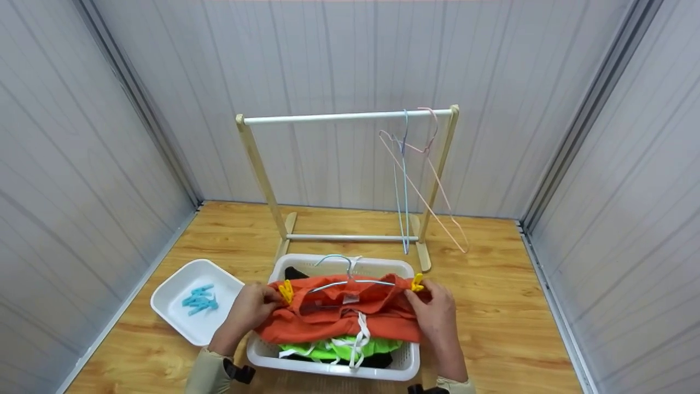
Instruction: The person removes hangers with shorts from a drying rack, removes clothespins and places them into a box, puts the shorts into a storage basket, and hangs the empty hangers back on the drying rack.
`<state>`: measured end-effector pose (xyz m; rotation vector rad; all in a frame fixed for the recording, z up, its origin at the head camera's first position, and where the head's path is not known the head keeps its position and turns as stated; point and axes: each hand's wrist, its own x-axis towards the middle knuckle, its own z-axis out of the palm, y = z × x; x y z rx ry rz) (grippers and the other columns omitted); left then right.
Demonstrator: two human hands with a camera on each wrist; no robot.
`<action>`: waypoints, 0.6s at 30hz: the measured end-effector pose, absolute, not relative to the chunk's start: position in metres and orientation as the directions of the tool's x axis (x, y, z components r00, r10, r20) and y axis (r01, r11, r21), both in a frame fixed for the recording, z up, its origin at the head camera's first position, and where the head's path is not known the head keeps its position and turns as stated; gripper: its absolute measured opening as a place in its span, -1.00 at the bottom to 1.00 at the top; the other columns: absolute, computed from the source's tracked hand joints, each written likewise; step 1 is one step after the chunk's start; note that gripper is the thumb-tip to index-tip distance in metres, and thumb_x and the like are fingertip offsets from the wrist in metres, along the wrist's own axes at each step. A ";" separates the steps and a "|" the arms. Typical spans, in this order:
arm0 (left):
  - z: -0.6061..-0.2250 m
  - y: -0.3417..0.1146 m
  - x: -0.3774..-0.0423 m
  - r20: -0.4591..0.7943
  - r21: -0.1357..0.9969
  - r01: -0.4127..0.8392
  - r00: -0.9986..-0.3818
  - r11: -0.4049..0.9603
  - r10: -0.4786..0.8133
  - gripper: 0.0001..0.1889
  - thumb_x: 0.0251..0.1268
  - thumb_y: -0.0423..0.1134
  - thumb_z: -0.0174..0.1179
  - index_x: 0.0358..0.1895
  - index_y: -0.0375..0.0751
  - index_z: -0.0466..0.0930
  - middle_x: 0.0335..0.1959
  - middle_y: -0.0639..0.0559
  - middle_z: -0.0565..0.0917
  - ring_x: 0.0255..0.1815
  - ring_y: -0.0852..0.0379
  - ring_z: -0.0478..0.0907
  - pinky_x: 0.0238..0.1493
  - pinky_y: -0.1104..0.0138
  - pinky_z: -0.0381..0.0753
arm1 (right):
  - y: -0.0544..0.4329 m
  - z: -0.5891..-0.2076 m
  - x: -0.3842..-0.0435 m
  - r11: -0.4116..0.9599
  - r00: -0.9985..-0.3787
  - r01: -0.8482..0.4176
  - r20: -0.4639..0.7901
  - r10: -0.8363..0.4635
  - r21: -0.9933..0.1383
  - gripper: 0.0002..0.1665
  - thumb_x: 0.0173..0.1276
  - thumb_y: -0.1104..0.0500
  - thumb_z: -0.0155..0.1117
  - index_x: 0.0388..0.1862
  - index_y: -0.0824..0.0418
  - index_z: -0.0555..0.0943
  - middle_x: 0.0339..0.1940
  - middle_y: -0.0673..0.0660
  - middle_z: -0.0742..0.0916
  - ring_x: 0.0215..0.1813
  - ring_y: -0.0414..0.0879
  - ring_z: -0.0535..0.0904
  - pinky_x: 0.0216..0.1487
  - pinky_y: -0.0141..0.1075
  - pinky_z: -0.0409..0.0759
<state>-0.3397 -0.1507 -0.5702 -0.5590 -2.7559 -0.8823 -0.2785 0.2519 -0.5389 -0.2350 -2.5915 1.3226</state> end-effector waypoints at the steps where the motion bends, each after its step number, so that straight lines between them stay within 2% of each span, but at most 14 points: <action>1: -0.571 -0.150 -0.340 0.302 0.499 0.421 -0.904 0.758 0.303 -0.88 0.05 -0.38 0.41 -0.44 -0.03 0.80 -0.48 0.21 0.67 -0.40 0.16 0.49 -0.28 0.25 0.57 | 0.252 -0.540 -0.278 0.583 -0.961 0.037 0.131 0.243 -0.811 -0.45 0.36 -0.03 0.31 0.19 0.30 0.54 0.01 0.27 0.61 0.02 0.10 0.47 0.04 -0.05 0.48; 4: -0.575 -0.147 -0.340 0.325 0.439 0.446 -0.888 0.780 0.325 -0.84 0.00 -0.39 0.41 -0.51 0.02 0.79 -0.55 0.23 0.62 -0.43 0.13 0.37 -0.37 0.27 0.45 | 0.251 -0.541 -0.278 0.610 -0.951 0.008 0.184 0.250 -0.792 -0.52 0.33 0.04 0.35 0.10 0.32 0.59 -0.04 0.27 0.64 -0.01 0.11 0.50 0.02 -0.04 0.48; 7: -0.580 -0.143 -0.340 0.351 0.372 0.472 -0.869 0.799 0.350 -0.80 -0.07 -0.42 0.38 -0.59 0.04 0.76 -0.61 0.19 0.54 -0.43 0.09 0.35 -0.45 0.26 0.38 | 0.249 -0.543 -0.278 0.647 -0.939 -0.017 0.235 0.252 -0.762 -0.60 0.29 0.11 0.40 0.01 0.34 0.64 -0.10 0.28 0.67 -0.05 0.12 0.54 -0.01 -0.01 0.49; 12: -0.582 -0.138 -0.340 0.369 0.275 0.468 -0.858 0.840 0.358 -0.76 -0.16 -0.49 0.31 -0.70 -0.01 0.69 -0.66 0.10 0.47 -0.45 0.00 0.40 -0.45 0.17 0.46 | 0.246 -0.544 -0.278 0.658 -0.940 -0.012 0.233 0.249 -0.753 -0.61 0.27 0.14 0.40 0.01 0.34 0.65 -0.09 0.31 0.67 -0.02 0.16 0.54 0.02 0.04 0.48; 18: -0.579 -0.136 -0.345 0.379 0.236 0.474 -0.849 0.848 0.369 -0.83 -0.14 -0.47 0.30 -0.64 -0.09 0.71 -0.63 0.02 0.50 -0.43 -0.02 0.43 -0.37 0.11 0.51 | 0.246 -0.540 -0.282 0.668 -0.935 -0.026 0.254 0.246 -0.744 -0.67 0.27 0.16 0.40 -0.04 0.29 0.67 -0.15 0.26 0.69 -0.05 0.13 0.54 -0.01 0.02 0.48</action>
